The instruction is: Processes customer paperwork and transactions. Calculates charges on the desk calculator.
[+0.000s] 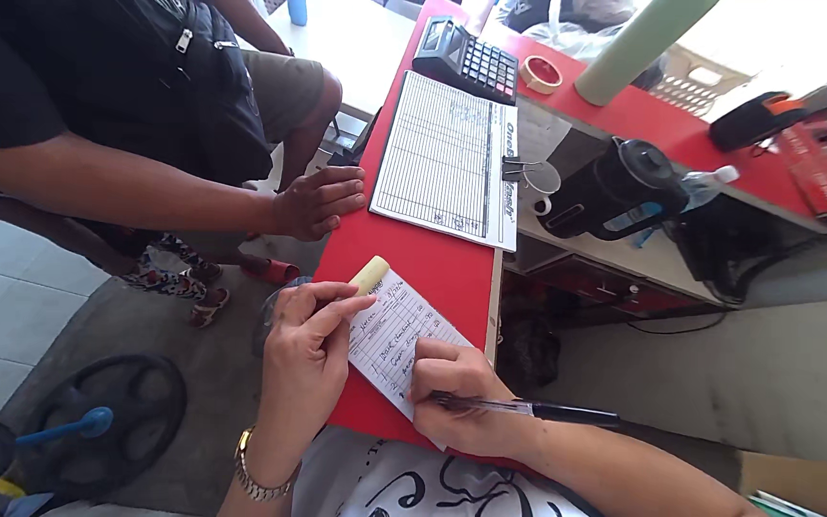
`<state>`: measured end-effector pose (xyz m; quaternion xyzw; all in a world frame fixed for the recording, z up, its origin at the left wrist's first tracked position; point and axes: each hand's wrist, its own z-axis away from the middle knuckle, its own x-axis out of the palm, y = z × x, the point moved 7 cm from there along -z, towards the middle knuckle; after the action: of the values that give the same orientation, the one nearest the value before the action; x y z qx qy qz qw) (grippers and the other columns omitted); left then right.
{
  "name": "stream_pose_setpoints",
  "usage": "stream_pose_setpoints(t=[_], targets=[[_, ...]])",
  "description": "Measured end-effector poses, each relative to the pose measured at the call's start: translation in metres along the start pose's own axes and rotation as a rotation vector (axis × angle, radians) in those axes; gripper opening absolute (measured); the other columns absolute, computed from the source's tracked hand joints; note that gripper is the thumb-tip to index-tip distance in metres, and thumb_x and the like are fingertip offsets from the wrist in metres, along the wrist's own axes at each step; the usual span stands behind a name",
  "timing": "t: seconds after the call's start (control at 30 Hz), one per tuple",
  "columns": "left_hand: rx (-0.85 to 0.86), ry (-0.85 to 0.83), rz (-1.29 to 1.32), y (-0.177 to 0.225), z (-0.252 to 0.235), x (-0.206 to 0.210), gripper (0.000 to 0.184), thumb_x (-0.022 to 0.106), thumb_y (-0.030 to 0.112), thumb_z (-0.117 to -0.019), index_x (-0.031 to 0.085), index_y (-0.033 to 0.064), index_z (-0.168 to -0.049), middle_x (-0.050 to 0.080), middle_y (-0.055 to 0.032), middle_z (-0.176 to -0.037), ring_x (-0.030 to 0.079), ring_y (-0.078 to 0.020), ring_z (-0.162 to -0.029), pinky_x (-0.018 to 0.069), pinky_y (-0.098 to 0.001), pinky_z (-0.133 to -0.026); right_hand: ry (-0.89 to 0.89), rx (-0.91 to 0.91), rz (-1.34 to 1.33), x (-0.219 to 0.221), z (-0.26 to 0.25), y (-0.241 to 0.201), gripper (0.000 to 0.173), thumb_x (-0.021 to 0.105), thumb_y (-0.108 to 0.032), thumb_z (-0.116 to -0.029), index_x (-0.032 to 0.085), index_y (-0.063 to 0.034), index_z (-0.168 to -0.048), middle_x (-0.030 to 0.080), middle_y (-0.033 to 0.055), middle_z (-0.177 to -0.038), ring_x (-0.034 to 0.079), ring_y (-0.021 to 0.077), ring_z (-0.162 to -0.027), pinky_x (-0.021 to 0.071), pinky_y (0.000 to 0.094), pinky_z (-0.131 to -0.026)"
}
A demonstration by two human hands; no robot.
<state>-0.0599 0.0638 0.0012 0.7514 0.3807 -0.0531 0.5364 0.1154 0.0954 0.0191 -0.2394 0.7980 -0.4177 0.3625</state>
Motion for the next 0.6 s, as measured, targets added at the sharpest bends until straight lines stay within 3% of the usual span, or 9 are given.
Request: stream_pose_setpoints(t=[0.33, 0.4, 0.47, 0.53, 0.6], targets=[[0.004, 0.000, 0.004, 0.000, 0.000, 0.000, 0.025, 0.058, 0.016, -0.0989, 0.081, 0.0226, -0.107, 0.070, 0.0030, -0.117, 0.060, -0.0097, -0.114, 0.0500, -0.0266, -0.095, 0.011, 0.045, -0.095, -0.003, 0.000, 0.003, 0.012, 0.063, 0.003, -0.0832, 0.058, 0.0000, -0.072, 0.052, 0.0057, -0.073, 0.050, 0.0071, -0.069, 0.0382, 0.0174, -0.058], [0.013, 0.000, 0.009, 0.000, -0.001, 0.000, 0.026, 0.058, 0.015, -0.0986, 0.081, 0.0224, -0.108, 0.070, 0.0026, -0.116, 0.060, -0.0107, -0.115, 0.0494, -0.0281, -0.096, 0.077, 0.126, -0.280, -0.014, -0.001, 0.012, 0.008, 0.062, 0.004, -0.0862, 0.060, -0.0013, -0.080, 0.058, 0.0047, -0.081, 0.057, 0.0052, -0.071, 0.0481, 0.0175, -0.059], [0.021, -0.002, 0.005, 0.001, -0.001, 0.000, 0.026, 0.058, 0.015, -0.0988, 0.080, 0.0235, -0.108, 0.070, 0.0032, -0.116, 0.060, -0.0104, -0.116, 0.0492, -0.0281, -0.097, 0.129, 0.181, -0.418, -0.028, 0.000, 0.018, 0.008, 0.062, 0.004, -0.0928, 0.063, -0.0033, -0.095, 0.061, 0.0061, -0.097, 0.067, 0.0098, -0.074, 0.0619, 0.0244, -0.060], [0.023, 0.004, 0.001, 0.001, -0.001, 0.000, 0.026, 0.058, 0.015, -0.0985, 0.081, 0.0240, -0.108, 0.070, 0.0034, -0.116, 0.060, -0.0102, -0.115, 0.0491, -0.0274, -0.097, 0.134, 0.178, -0.431, -0.038, 0.001, 0.017, 0.011, 0.063, 0.004, -0.0946, 0.065, -0.0038, -0.102, 0.060, 0.0080, -0.109, 0.070, 0.0143, -0.088, 0.0655, 0.0290, -0.070], [0.017, 0.003, 0.000, 0.001, 0.000, 0.000, 0.026, 0.058, 0.015, -0.0980, 0.081, 0.0232, -0.107, 0.070, 0.0028, -0.116, 0.060, -0.0109, -0.115, 0.0493, -0.0285, -0.097, 0.109, 0.128, -0.311, -0.038, 0.006, 0.012, 0.009, 0.063, 0.002, -0.0907, 0.066, -0.0028, -0.097, 0.059, 0.0092, -0.107, 0.068, 0.0129, -0.092, 0.0638, 0.0260, -0.074]])
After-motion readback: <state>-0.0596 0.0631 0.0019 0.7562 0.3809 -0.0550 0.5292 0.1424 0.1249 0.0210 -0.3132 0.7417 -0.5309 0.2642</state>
